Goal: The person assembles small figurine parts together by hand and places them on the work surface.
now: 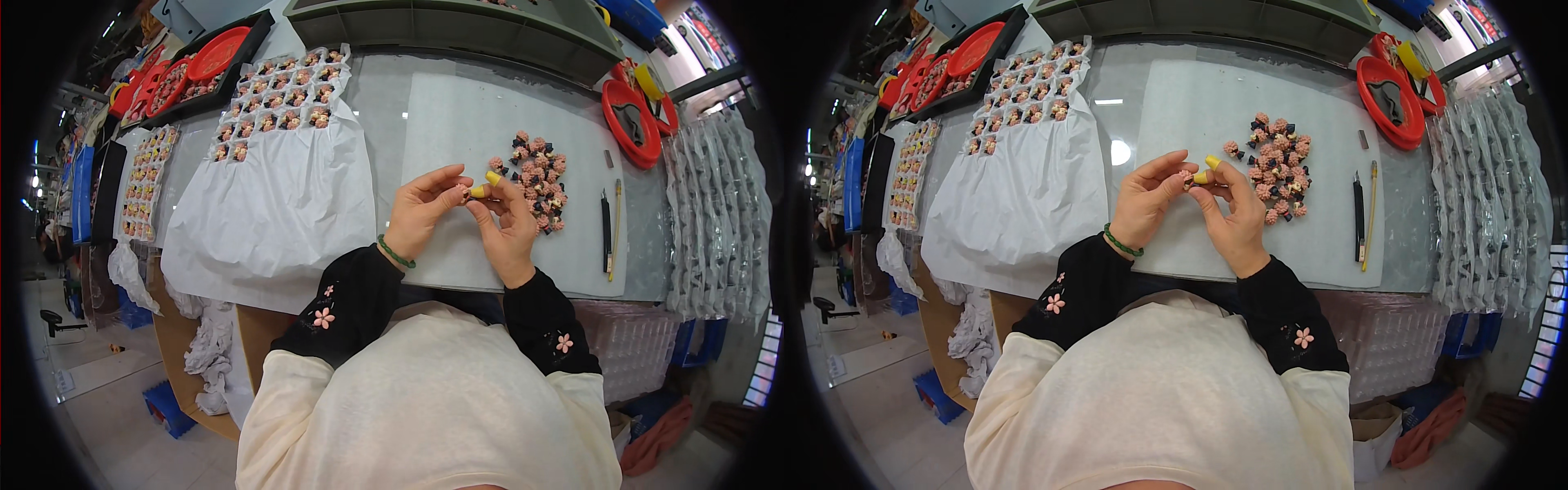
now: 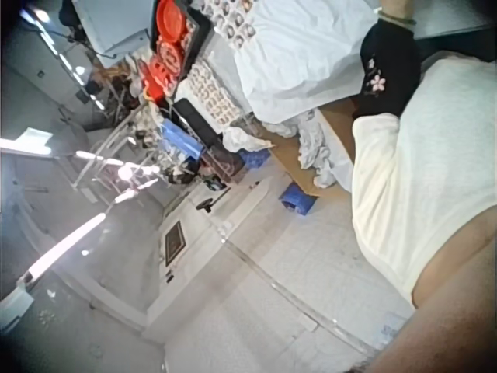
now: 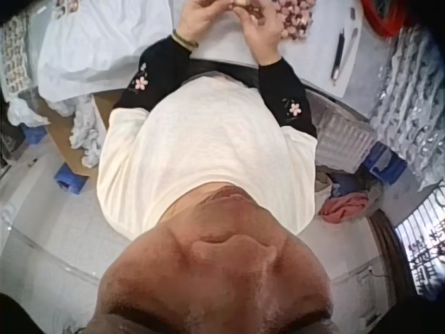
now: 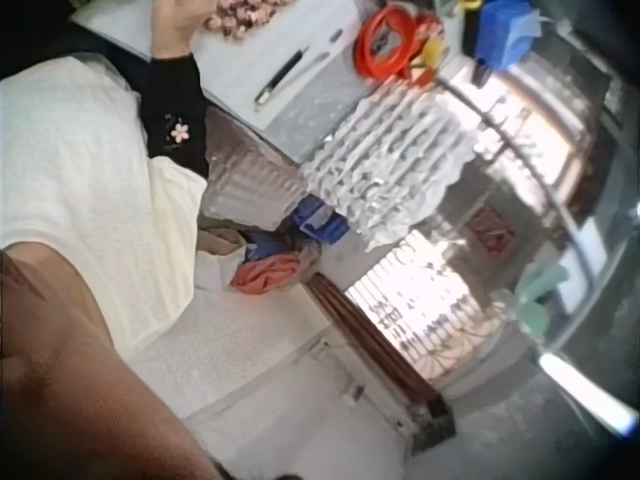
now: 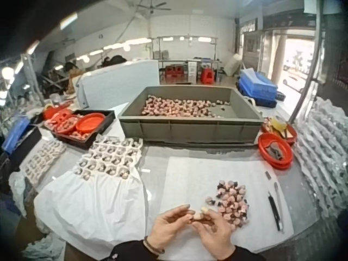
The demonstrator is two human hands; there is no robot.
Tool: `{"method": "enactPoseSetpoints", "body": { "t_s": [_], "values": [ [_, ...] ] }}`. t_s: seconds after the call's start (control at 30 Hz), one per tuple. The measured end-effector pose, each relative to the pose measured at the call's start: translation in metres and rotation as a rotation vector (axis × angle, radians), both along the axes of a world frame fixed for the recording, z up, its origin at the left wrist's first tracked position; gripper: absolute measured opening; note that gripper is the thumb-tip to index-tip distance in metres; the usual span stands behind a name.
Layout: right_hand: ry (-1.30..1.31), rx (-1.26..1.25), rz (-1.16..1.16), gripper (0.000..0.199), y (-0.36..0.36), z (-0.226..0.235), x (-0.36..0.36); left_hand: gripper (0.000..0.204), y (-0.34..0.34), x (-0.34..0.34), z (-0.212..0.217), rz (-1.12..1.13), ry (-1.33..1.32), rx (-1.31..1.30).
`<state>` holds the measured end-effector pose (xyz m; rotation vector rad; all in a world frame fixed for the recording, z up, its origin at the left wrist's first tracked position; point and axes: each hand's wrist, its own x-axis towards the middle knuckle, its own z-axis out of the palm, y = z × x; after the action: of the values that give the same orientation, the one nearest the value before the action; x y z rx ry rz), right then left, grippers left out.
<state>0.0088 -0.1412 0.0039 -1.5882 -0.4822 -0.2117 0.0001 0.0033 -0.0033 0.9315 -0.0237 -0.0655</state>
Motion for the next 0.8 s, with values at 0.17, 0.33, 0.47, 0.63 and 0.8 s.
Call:
{"method": "enactPoseSetpoints", "body": {
  "t_s": [0.17, 0.33, 0.47, 0.63, 0.8],
  "values": [
    [-0.101, -0.044, -0.038, 0.043, 0.0, -0.002, 0.0, 0.036, -0.001, -0.001, 0.008, 0.002, 0.013, -0.061],
    [-0.094, -0.043, -0.047, 0.043, -0.001, -0.003, 0.0, 0.033, -0.002, 0.0, 0.006, -0.064, 0.02, -0.035],
    [-0.151, -0.086, -0.07, 0.04, -0.002, 0.002, 0.001, 0.033, 0.001, 0.0, 0.001, -0.113, 0.044, -0.055],
    [-0.455, -0.685, -0.263, 0.035, -0.014, 0.036, 0.033, 0.032, 0.003, 0.002, 0.01, -0.109, 0.128, -0.112],
    [-0.503, -1.131, -0.233, 0.028, -0.022, 0.03, 0.054, 0.033, 0.002, 0.002, 0.01, -0.119, 0.154, -0.115]
  ]
}}
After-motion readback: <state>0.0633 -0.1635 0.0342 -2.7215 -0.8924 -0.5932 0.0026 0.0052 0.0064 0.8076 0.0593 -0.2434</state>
